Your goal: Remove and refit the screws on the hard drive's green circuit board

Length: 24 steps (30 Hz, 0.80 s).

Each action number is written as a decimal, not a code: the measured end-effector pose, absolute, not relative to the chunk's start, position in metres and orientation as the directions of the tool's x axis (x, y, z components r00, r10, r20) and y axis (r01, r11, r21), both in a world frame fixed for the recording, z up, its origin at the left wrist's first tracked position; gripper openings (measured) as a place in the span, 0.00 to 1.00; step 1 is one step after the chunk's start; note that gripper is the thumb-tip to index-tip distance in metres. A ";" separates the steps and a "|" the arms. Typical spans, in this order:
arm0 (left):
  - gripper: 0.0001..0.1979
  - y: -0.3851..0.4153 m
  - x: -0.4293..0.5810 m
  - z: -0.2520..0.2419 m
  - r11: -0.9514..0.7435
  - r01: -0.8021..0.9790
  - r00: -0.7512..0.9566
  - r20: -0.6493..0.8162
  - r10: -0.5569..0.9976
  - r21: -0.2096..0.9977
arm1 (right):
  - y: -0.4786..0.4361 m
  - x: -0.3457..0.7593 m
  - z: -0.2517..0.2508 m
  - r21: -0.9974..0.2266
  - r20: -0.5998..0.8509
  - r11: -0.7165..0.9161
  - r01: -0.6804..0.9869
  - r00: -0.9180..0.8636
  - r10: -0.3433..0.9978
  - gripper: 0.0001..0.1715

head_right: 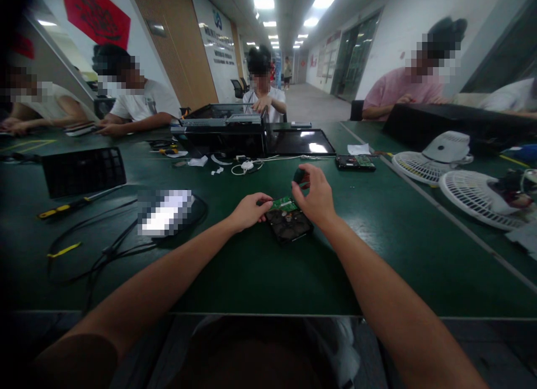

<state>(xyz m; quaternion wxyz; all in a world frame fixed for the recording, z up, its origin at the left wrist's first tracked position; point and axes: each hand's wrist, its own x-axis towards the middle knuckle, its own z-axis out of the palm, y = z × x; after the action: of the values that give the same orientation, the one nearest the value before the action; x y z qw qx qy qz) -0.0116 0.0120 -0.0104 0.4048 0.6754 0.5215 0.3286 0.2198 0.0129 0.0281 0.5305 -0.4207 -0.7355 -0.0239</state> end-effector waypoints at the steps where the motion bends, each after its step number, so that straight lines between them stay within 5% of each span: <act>1: 0.12 0.012 -0.012 -0.010 -0.128 0.437 0.242 0.021 0.970 0.890 | 0.013 0.220 0.028 -0.407 0.803 0.646 0.646 -0.085 0.590 0.27; 24: 0.12 0.012 -0.012 -0.009 -0.102 0.433 0.234 -0.002 0.972 0.896 | 0.010 0.219 0.031 -0.440 0.794 0.639 0.631 -0.058 0.605 0.28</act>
<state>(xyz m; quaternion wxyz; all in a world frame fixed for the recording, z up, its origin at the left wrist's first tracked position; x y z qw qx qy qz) -0.0116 0.0123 -0.0087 0.4143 0.6672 0.5265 0.3256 0.2187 0.0100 0.0306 0.5388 -0.4249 -0.7273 -0.0124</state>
